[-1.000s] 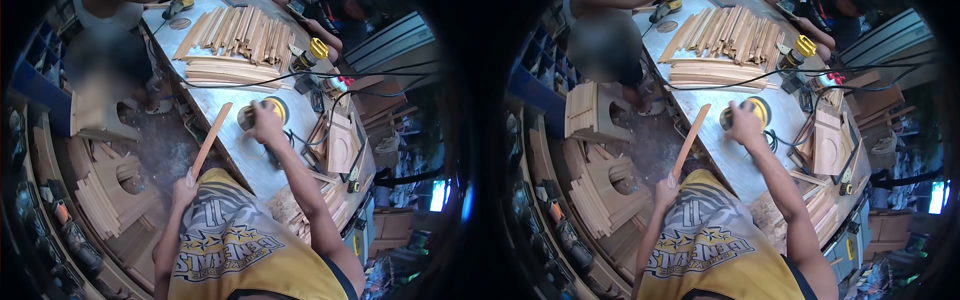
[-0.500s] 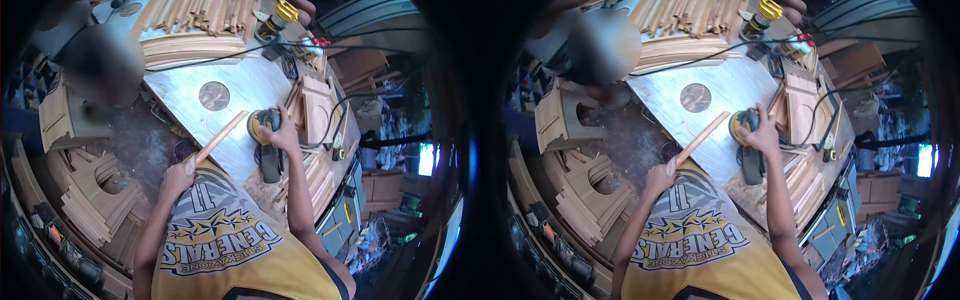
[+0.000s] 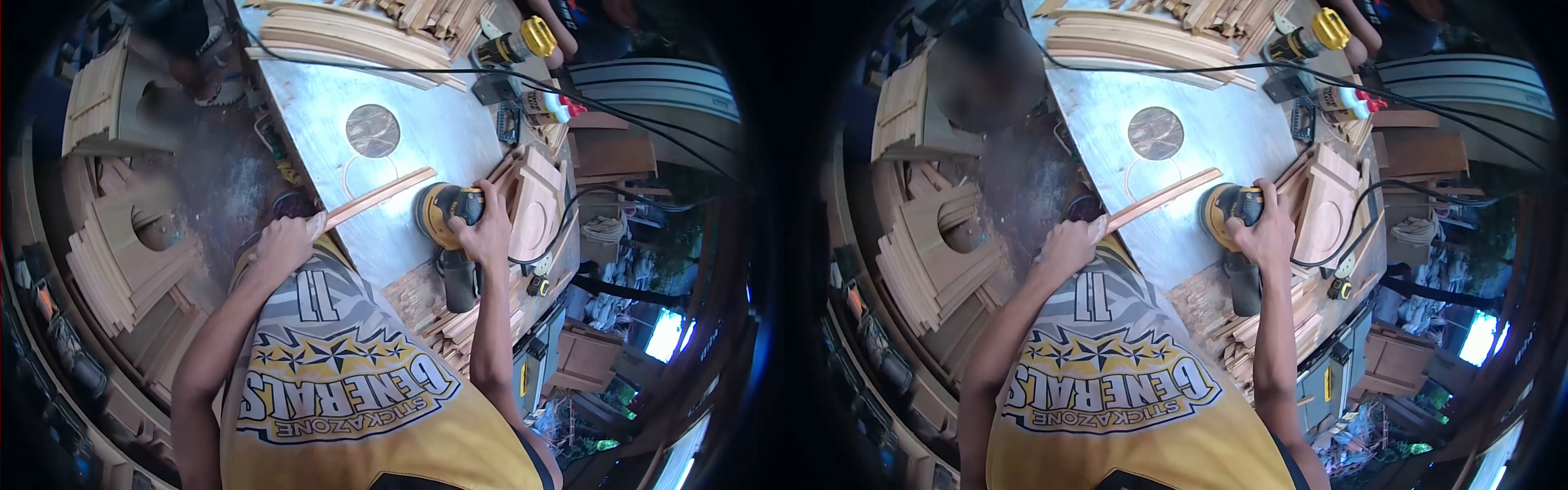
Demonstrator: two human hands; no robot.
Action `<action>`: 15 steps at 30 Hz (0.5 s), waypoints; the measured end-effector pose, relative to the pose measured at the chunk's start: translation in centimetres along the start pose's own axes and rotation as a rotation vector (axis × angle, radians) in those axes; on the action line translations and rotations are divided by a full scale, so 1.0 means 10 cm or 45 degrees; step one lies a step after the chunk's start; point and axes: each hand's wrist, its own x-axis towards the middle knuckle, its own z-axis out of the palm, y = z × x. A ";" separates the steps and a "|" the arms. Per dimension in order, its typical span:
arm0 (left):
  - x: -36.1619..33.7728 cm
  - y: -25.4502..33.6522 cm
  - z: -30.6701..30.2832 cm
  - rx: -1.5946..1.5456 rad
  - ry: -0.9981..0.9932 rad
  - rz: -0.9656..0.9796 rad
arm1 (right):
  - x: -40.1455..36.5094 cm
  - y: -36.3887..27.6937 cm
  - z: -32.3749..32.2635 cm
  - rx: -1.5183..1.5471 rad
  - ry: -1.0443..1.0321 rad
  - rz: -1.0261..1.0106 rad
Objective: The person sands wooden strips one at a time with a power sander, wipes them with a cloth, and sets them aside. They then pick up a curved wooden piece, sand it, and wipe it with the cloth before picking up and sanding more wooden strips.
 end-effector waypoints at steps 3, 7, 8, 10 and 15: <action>0.04 -0.04 0.04 0.041 0.023 0.024 | -0.08 -0.19 0.00 0.024 0.027 -0.176; 0.06 -0.04 0.06 0.028 -0.014 -0.004 | -0.08 -0.54 0.13 0.029 -0.067 -0.276; 0.07 -0.05 0.07 0.024 -0.026 0.002 | -0.09 -0.65 0.15 0.023 -0.096 -0.306; 0.04 -0.02 0.06 -0.009 -0.032 -0.022 | -0.09 -0.85 0.25 -0.027 -0.176 -0.343; -0.01 0.00 0.11 -0.073 -0.039 -0.044 | -0.28 -1.28 0.38 -0.210 -0.329 -0.520</action>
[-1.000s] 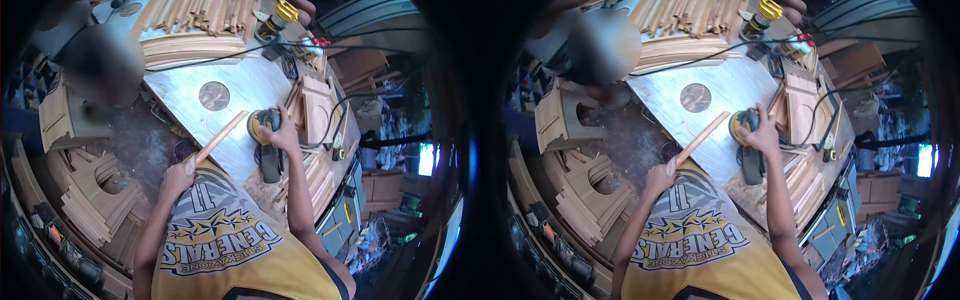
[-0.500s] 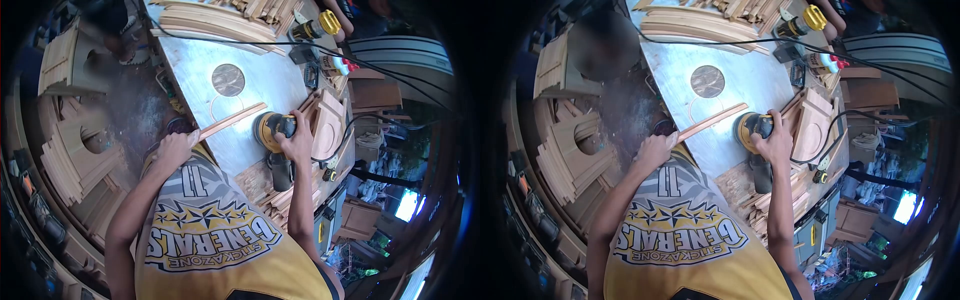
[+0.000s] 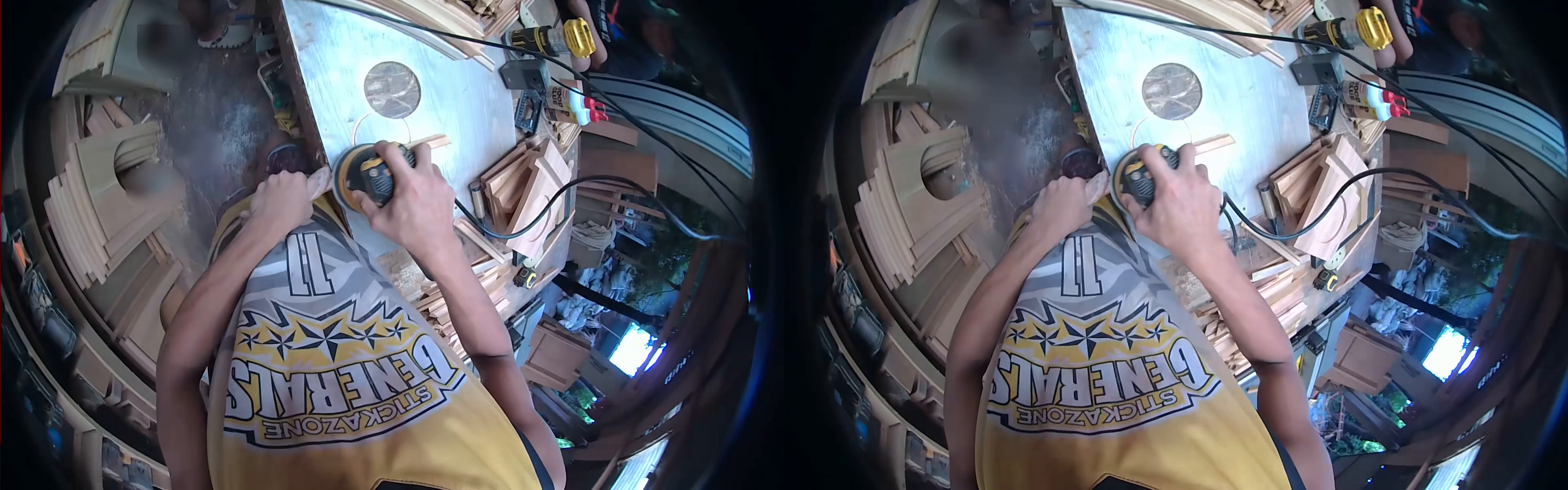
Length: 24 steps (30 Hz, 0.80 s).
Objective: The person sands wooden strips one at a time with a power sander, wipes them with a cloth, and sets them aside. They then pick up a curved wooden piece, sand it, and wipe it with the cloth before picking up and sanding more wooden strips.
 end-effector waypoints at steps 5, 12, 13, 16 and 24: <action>-0.01 -0.04 0.07 -0.004 0.037 0.017 | -0.10 -0.04 0.06 -0.022 0.025 -0.127; 0.01 -0.07 0.08 0.067 0.015 0.105 | -0.02 0.05 0.04 -0.018 0.086 -0.070; 0.02 -0.07 0.10 0.069 0.022 0.099 | -0.04 -0.02 0.04 -0.063 0.046 -0.097; 0.02 -0.10 0.14 0.079 0.048 0.110 | -0.09 -0.06 0.06 -0.089 -0.032 -0.104; 0.00 -0.07 0.10 0.045 0.005 0.114 | 0.07 0.42 -0.03 -0.098 0.107 0.115</action>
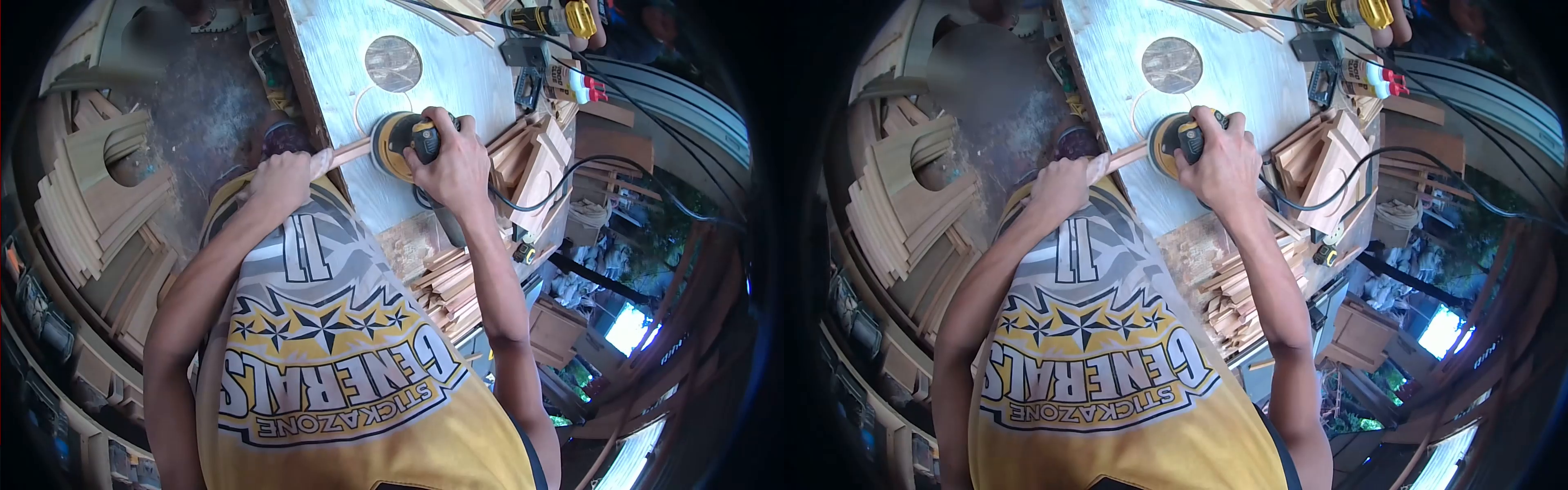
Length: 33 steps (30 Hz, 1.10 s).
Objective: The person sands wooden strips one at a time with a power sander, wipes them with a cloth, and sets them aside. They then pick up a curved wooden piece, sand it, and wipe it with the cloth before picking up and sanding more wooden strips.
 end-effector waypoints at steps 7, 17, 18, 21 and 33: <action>-0.10 0.10 -0.08 0.032 -0.096 -0.060 | -0.12 -0.14 0.04 0.089 0.033 -0.171; -0.21 -0.07 -0.04 -0.026 -0.075 -0.062 | 0.25 0.72 -0.02 -0.014 0.087 0.195; -0.19 -0.10 -0.02 -0.027 -0.051 -0.088 | 0.30 0.83 -0.03 0.010 0.091 0.229; -0.26 -0.11 -0.09 0.011 -0.045 -0.072 | 0.46 1.19 -0.09 -0.026 0.127 0.323; -0.15 -0.18 0.03 0.128 0.029 -0.082 | 0.34 0.73 -0.04 0.023 0.108 0.262</action>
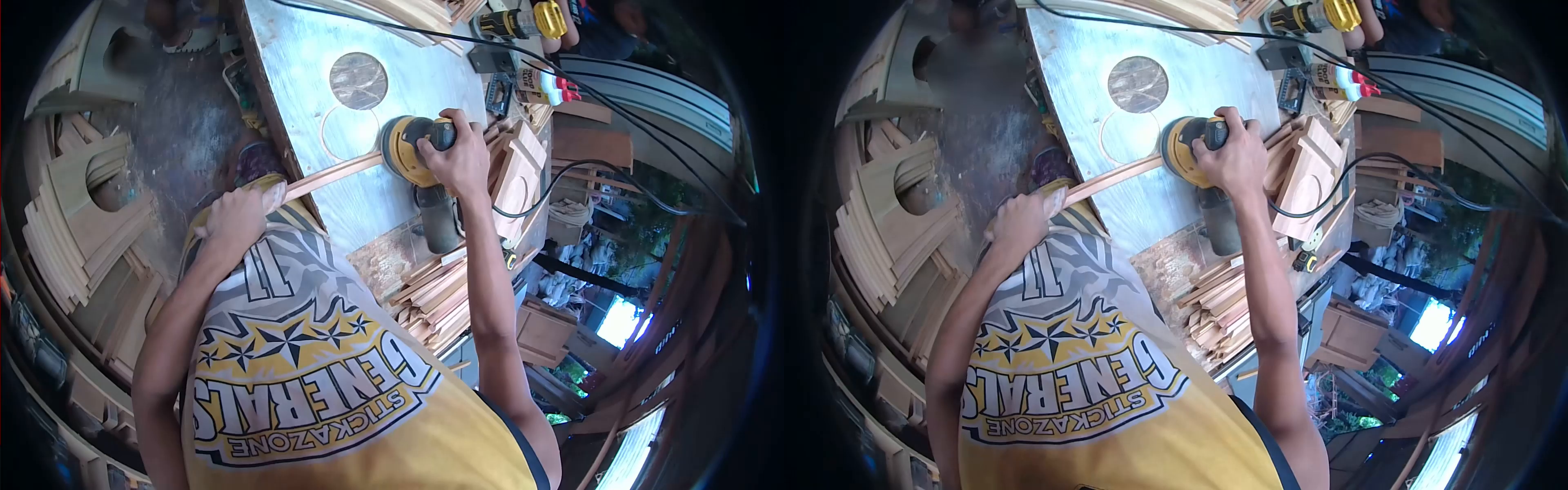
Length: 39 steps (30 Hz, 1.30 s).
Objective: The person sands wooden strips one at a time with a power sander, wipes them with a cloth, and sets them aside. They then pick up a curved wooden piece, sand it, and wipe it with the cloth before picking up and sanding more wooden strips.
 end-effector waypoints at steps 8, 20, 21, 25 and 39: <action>-0.10 0.07 -0.05 -0.077 -0.108 -0.023 | -0.12 -0.16 0.07 0.064 0.041 -0.055; -0.24 -0.08 -0.10 -0.066 0.008 0.055 | 0.00 0.12 0.04 -0.013 -0.005 0.111; -0.26 -0.14 -0.06 -0.070 0.032 0.032 | 0.00 0.19 0.00 -0.019 0.027 0.099; -0.27 -0.25 0.01 -0.117 0.077 -0.004 | 0.04 0.29 -0.10 -0.036 0.161 0.122; -0.10 0.01 0.18 -0.100 0.012 0.007 | -0.14 -0.12 0.07 0.008 0.013 0.029</action>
